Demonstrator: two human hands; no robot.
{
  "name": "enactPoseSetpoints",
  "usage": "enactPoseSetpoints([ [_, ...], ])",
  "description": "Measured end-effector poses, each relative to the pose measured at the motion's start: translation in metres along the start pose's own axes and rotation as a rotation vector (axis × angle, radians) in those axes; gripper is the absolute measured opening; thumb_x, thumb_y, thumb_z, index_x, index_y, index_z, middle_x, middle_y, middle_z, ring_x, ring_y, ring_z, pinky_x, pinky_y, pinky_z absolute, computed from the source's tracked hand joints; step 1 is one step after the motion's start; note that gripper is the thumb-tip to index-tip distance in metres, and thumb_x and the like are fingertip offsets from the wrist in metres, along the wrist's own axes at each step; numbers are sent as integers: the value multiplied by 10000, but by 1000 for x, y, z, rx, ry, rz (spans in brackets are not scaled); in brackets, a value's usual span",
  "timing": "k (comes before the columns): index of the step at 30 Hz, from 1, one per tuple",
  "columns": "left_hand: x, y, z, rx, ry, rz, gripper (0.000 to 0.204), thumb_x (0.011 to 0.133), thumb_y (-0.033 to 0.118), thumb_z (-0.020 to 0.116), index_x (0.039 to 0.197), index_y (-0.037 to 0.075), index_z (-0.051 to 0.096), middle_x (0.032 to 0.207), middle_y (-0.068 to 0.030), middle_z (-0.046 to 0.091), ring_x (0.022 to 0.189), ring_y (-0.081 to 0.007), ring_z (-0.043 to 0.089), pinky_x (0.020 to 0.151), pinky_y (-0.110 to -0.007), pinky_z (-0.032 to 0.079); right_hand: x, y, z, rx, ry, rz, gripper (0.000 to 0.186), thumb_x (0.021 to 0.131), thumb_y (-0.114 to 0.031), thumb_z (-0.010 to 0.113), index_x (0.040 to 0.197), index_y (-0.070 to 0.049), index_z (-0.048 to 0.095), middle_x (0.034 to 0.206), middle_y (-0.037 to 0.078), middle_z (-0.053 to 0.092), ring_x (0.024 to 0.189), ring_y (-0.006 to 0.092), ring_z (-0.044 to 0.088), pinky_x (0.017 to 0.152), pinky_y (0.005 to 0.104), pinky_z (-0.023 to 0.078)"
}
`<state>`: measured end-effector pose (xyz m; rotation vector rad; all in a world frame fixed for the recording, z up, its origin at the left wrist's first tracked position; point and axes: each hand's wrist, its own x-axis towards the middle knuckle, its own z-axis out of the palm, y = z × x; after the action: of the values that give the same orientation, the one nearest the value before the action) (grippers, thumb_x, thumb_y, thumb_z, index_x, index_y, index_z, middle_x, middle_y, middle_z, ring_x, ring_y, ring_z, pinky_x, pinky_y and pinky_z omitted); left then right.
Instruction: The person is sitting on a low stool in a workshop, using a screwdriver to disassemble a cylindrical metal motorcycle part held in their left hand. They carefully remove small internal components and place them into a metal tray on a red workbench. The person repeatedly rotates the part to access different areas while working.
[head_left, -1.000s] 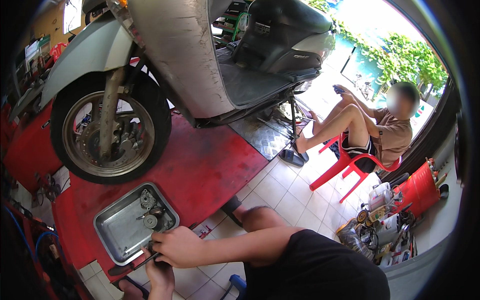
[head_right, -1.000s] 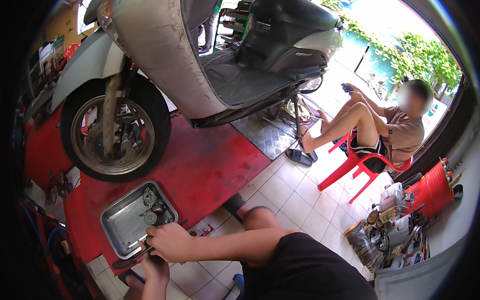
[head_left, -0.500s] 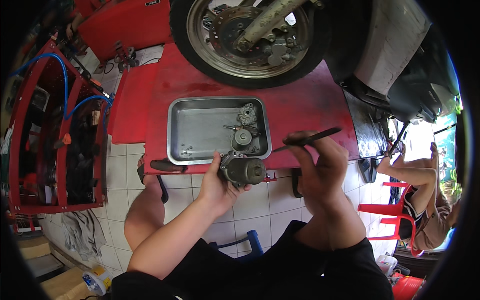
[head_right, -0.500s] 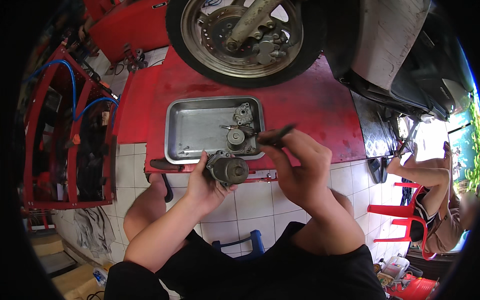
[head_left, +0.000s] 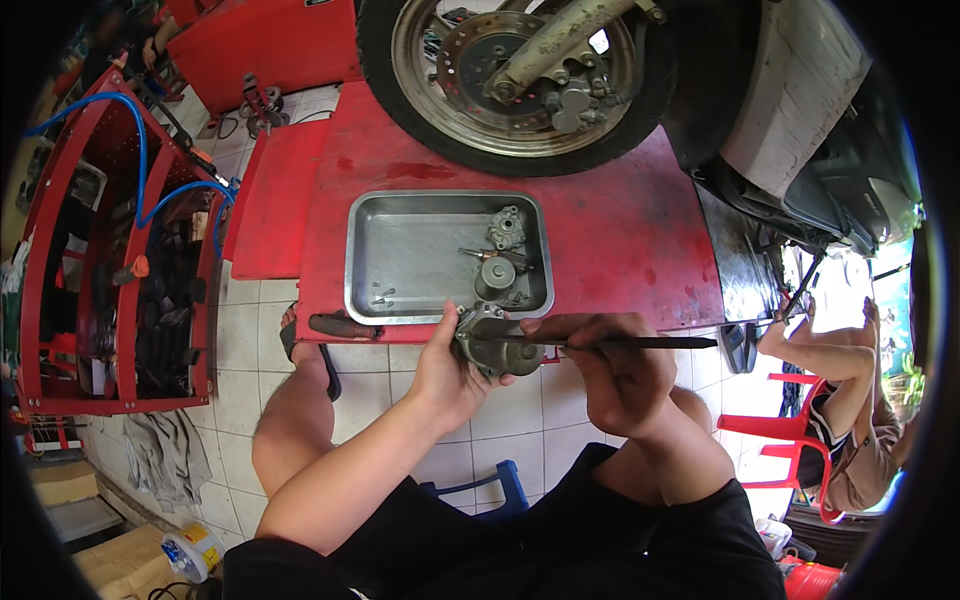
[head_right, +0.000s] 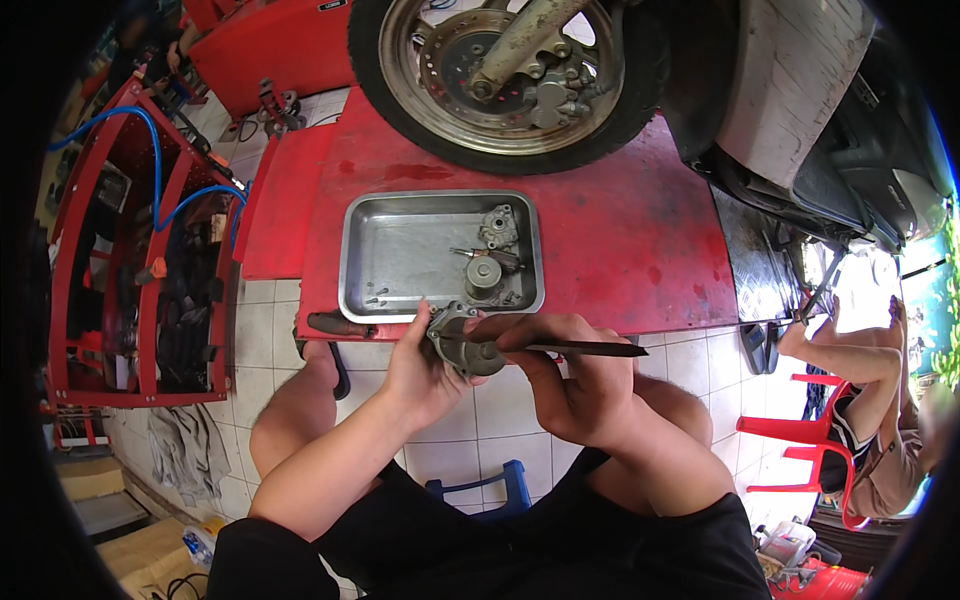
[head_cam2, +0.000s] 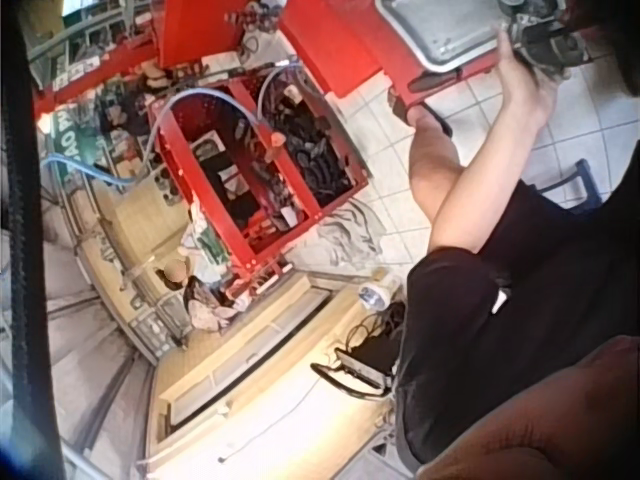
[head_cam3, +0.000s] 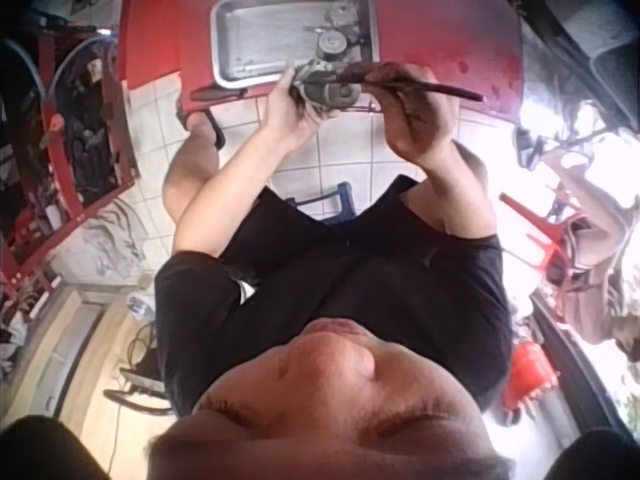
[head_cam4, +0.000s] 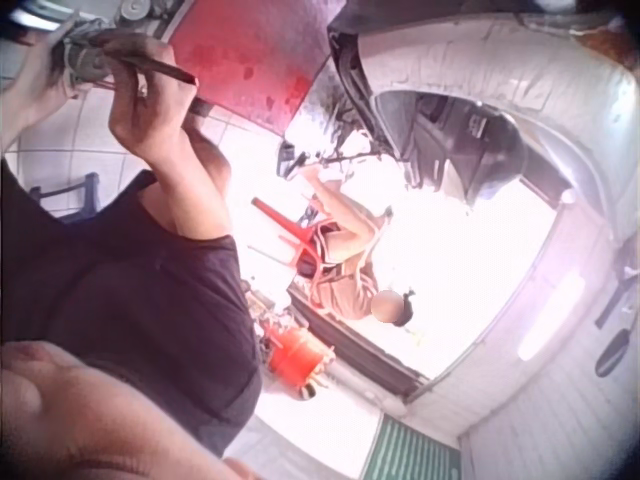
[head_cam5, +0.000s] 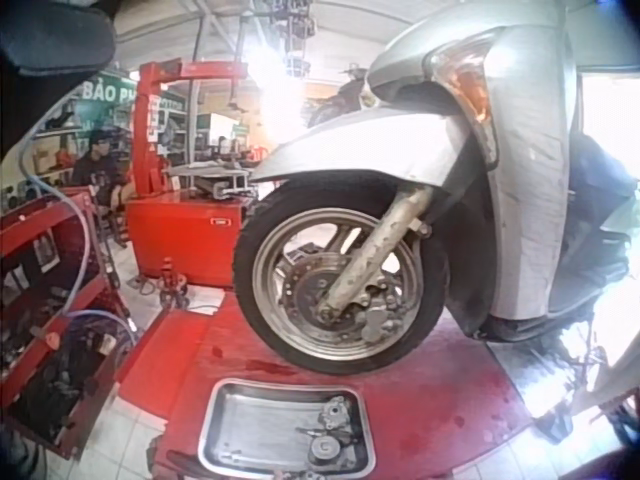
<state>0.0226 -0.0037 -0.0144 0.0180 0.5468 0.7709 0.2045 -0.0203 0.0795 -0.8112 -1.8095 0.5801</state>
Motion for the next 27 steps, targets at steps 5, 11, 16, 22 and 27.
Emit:
enactPoseSetpoints([
  [5,1,-1,-2,30,-13,4,675,1040,602,241,1284,56,554,1093,-53,686,945,-243,674,725,-382,523,-3,0,1,-38,-81,46,198,861,131,598,1025,25,562,1017,174,742,906,270,749,723,302,596],
  [11,2,-2,-6,63,-58,-4,716,1039,613,121,1284,85,538,1141,-100,691,1019,-209,669,686,-319,514,-4,0,2,-53,-127,33,170,853,127,584,987,22,581,1013,157,746,903,277,750,733,325,613],
  [16,3,-4,-4,72,-51,-10,720,1038,618,128,1295,76,528,1164,-114,688,1017,-213,673,691,-320,518,-5,-1,5,-83,-61,9,185,819,135,616,961,17,595,996,163,746,866,267,754,710,328,619],
  [22,4,-7,-7,59,-34,-13,694,1043,608,159,1286,74,531,1177,-116,686,1006,-221,679,680,-338,520,-3,-3,3,-193,-82,-20,225,814,108,672,1006,14,601,936,146,744,800,261,750,653,321,600],
  [27,4,-11,-5,29,95,-9,636,1035,612,250,1227,103,580,1120,-79,692,973,-223,676,717,-391,530,10,-8,7,-251,-127,60,243,843,84,660,1071,3,633,948,143,722,847,298,732,714,348,584],
])
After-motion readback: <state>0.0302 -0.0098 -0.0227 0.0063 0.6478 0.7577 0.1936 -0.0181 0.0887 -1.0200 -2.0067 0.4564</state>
